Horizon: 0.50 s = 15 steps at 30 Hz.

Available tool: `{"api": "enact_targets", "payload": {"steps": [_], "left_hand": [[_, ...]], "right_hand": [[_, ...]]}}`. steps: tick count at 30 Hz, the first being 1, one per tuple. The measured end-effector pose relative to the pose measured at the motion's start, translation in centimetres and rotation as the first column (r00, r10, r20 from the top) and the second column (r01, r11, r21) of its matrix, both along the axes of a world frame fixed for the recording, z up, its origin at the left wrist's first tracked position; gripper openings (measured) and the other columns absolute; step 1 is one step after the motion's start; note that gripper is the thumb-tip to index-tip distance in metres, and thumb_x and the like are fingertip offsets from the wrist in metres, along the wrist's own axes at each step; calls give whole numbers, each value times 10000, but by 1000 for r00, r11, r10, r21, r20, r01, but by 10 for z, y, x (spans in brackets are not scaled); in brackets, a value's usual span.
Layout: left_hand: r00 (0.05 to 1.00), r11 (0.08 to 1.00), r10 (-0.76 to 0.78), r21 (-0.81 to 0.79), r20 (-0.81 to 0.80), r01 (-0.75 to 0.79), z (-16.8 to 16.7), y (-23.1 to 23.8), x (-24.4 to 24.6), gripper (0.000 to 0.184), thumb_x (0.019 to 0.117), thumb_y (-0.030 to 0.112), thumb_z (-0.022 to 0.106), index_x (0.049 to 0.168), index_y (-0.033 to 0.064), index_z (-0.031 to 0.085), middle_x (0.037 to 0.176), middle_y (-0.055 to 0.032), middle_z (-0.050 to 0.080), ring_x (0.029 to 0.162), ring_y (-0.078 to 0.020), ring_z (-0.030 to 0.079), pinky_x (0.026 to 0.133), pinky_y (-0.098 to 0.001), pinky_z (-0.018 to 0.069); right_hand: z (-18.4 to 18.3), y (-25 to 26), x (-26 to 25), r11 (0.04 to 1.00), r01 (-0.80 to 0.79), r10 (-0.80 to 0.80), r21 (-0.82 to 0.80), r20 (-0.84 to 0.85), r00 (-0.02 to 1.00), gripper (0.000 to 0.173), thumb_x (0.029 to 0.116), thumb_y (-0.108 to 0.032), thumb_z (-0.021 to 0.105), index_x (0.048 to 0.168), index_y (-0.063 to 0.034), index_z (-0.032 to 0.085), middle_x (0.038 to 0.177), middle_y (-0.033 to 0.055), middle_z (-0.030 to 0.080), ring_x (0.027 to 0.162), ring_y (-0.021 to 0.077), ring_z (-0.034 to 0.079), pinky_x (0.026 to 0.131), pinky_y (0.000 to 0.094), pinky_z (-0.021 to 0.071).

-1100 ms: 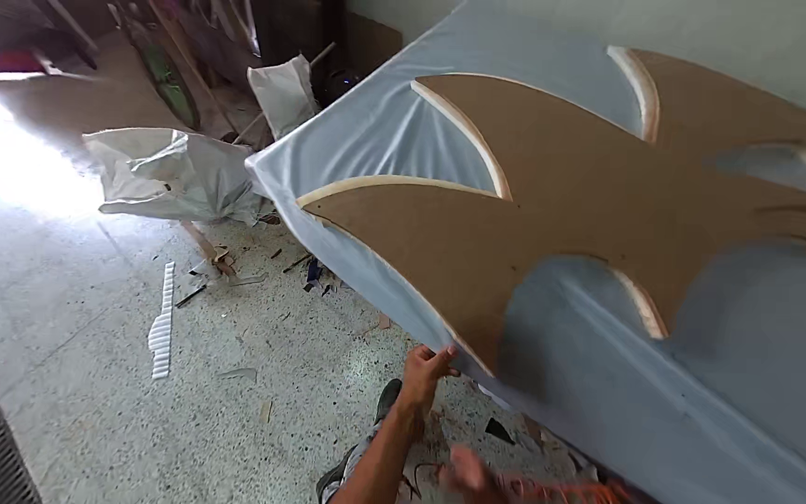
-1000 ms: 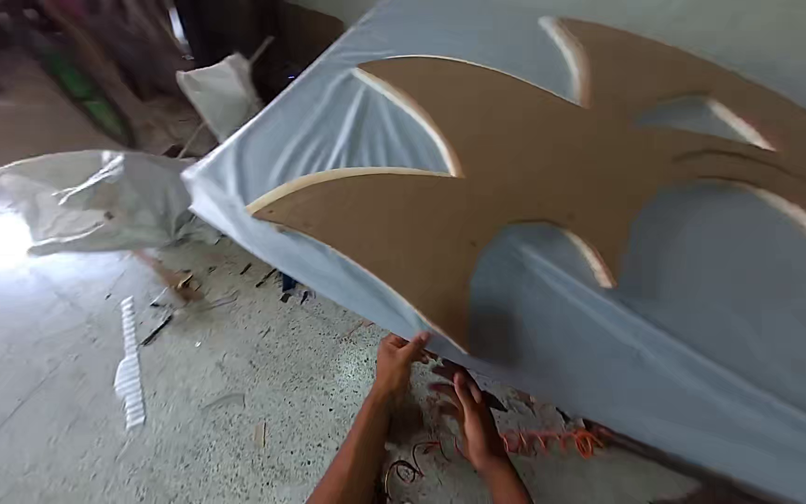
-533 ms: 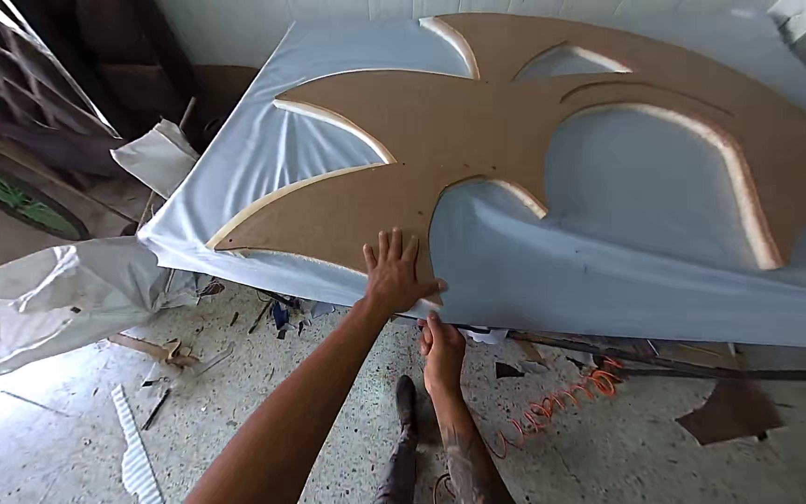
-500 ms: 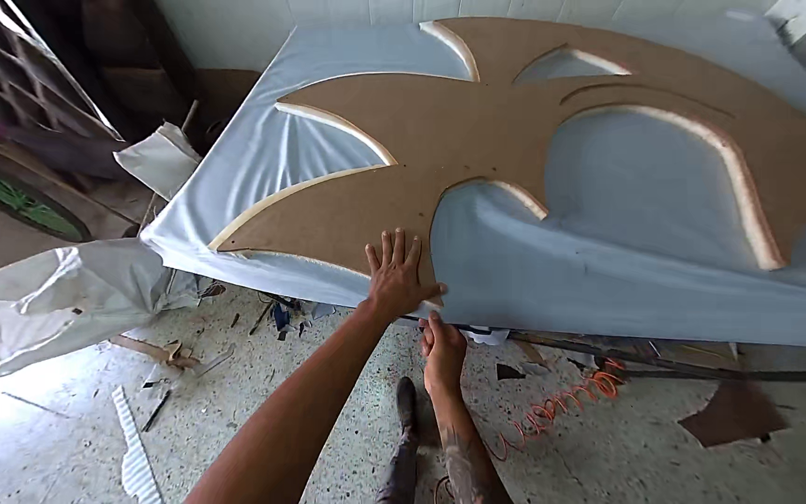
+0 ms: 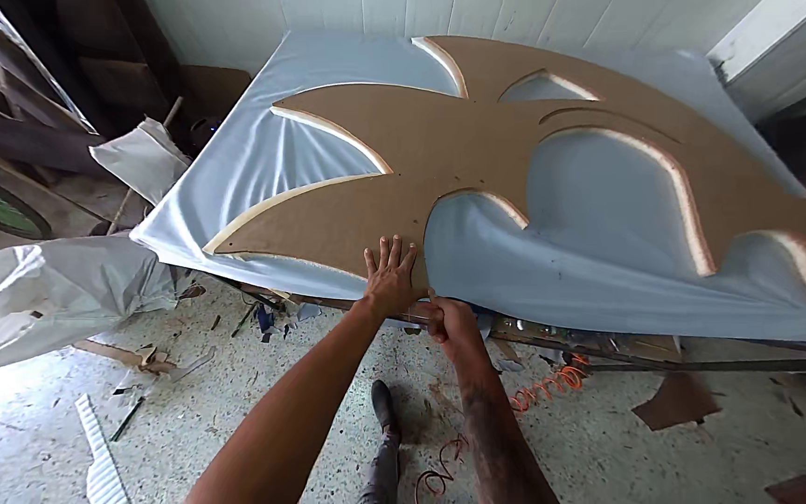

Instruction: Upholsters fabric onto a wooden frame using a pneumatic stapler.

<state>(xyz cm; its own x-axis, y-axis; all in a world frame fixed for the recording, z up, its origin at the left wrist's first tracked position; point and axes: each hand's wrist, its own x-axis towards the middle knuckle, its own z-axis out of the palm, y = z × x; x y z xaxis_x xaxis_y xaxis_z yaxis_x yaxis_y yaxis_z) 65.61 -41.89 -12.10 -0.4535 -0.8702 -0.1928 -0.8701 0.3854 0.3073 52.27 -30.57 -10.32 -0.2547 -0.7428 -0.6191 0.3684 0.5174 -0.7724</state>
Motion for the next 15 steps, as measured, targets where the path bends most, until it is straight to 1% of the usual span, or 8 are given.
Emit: {"api": "enact_targets", "payload": {"steps": [1,2,4,6,7,10,12,15], "left_hand": [[999,998,-41,52,-20,42,2,-3,8,1032,834,793,576,1662,336,164,1746,-46,-63,1586,-361,-136,1182,-742,-86],[996,991,-81,99,-43,85,7,-5,16,1027,825,784,605,1657,357,182,1747,-19,-61,1587,-343,-145,1189,-726,-99],[989,981,-142,132,-35,145,17,-1,23,1185,699,888,630,1657,353,183,1748,-22,-42,1589,-350,-125,1199,-709,-101],[992,992,-125,26,-14,125,13,5,20,1319,576,991,584,1655,339,199,1747,-50,16,1591,-377,-70,1198,-727,-68],[994,994,-106,-34,-23,105,6,9,17,1330,556,1019,552,1650,340,222,1746,-54,48,1593,-376,-45,1202,-727,-55],[995,993,-82,-88,-59,76,-1,12,15,1226,627,1001,523,1635,351,271,1743,-30,94,1599,-344,-19,1218,-704,-44],[996,996,-61,-66,-69,56,-1,13,15,1089,722,931,537,1623,369,299,1740,-11,115,1602,-325,-11,1216,-705,-51],[997,997,-42,-67,-63,38,-4,14,15,961,794,861,554,1605,400,322,1739,9,123,1603,-311,-11,1212,-716,-44]], "right_hand": [[4,-5,-3,998,-37,37,46,-1,999,397,1077,-368,511,1132,-26,706,732,86,666,408,91,443,372,234,367],[8,-9,-5,993,-67,70,95,-30,997,387,1074,-358,517,1119,-25,709,719,82,662,408,95,444,375,236,367],[17,-17,-14,960,-185,212,211,-112,971,361,1056,-362,537,1071,-49,715,653,38,592,440,101,453,415,248,385],[27,-30,-21,909,-291,352,299,-177,919,294,1021,-335,595,986,-68,713,624,9,559,453,92,456,430,248,394],[30,-35,-23,882,-331,412,337,-207,887,261,998,-319,625,962,-73,704,632,6,567,458,89,461,433,247,399],[33,-50,-28,843,-374,498,387,-297,815,241,935,-311,710,907,-73,691,643,2,587,468,81,484,435,239,405],[28,-60,-30,833,-388,523,394,-333,785,278,925,-329,739,939,-56,690,669,15,615,501,94,526,466,256,447],[26,-68,-32,827,-454,553,332,-337,762,297,945,-320,733,1015,-35,686,710,36,654,539,115,584,499,276,497]]}}
